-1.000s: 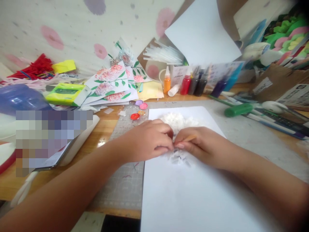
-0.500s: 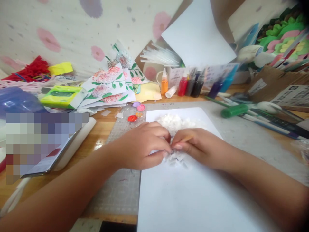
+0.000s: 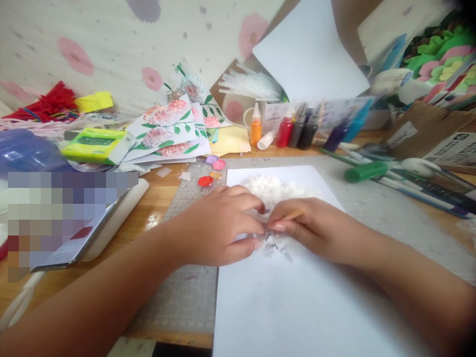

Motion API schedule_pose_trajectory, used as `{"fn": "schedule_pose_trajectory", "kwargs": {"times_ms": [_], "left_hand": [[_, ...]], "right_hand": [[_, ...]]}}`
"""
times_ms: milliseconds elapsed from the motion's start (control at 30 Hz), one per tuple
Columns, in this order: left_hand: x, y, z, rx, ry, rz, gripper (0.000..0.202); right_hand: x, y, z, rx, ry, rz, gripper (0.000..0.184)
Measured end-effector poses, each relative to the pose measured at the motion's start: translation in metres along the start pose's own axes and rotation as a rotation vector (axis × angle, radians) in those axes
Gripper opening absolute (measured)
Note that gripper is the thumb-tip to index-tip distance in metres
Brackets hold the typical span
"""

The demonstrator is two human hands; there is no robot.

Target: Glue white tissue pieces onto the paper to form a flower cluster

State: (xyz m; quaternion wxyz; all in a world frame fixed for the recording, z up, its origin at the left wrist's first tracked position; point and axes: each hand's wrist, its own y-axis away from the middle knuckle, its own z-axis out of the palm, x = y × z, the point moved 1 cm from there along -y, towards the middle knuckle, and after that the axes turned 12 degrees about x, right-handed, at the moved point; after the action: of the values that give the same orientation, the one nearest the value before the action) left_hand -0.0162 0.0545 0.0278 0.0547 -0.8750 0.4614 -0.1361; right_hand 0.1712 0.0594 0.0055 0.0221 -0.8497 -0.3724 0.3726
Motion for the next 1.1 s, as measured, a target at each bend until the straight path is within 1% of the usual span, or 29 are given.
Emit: {"fn": "schedule_pose_trajectory", "kwargs": {"times_ms": [267,333,367,400,433,467,533,600,633,667,733,867,933,1000,1100], "left_hand": [[-0.002,0.0,0.0,-0.033,-0.012,0.003,0.023],[-0.002,0.0,0.0,-0.036,-0.022,0.0,0.023],[-0.002,0.0,0.0,-0.036,-0.029,-0.001,0.023],[-0.002,0.001,0.0,-0.035,-0.036,-0.002,0.023],[-0.002,0.001,0.0,-0.036,-0.044,-0.002,0.023],[-0.001,0.001,0.0,-0.037,-0.05,-0.001,0.023],[-0.001,0.001,0.0,-0.039,-0.058,0.002,0.024],[0.0,0.001,0.001,-0.035,-0.059,0.005,0.024],[0.0,0.001,0.001,-0.029,-0.055,0.007,0.024],[-0.001,0.001,0.0,-0.02,-0.045,0.011,0.024],[-0.002,0.001,-0.001,0.01,-0.019,0.013,0.023],[-0.007,0.002,-0.007,0.14,0.0,-0.019,0.025],[-0.008,0.002,-0.007,0.177,0.011,-0.025,0.025],[-0.007,0.001,-0.005,0.143,0.029,-0.009,0.025],[-0.005,0.0,0.0,0.048,0.041,0.011,0.026]], "right_hand": [[0.0,-0.001,0.0,0.013,0.039,-0.043,0.019],[-0.001,0.0,0.0,0.034,0.049,-0.079,0.017],[-0.001,0.001,-0.001,0.066,0.039,-0.096,0.017],[-0.001,0.002,-0.003,0.12,0.012,-0.109,0.017],[-0.001,0.004,-0.006,0.205,-0.045,-0.114,0.017],[-0.001,0.005,-0.009,0.327,-0.132,-0.109,0.018],[0.0,0.009,-0.017,0.628,-0.355,-0.073,0.018],[0.001,0.011,-0.023,0.885,-0.499,-0.014,0.02],[0.002,0.011,-0.024,0.965,-0.516,0.022,0.021],[0.002,0.011,-0.026,1.008,-0.508,0.046,0.023],[0.003,0.01,-0.026,1.029,-0.484,0.054,0.024],[0.009,0.009,-0.024,1.022,-0.514,-0.018,0.021],[0.013,0.009,-0.024,1.021,-0.536,-0.04,0.02],[0.016,0.009,-0.025,1.012,-0.548,-0.057,0.02],[0.02,0.007,-0.025,0.994,-0.545,-0.067,0.022]]}}
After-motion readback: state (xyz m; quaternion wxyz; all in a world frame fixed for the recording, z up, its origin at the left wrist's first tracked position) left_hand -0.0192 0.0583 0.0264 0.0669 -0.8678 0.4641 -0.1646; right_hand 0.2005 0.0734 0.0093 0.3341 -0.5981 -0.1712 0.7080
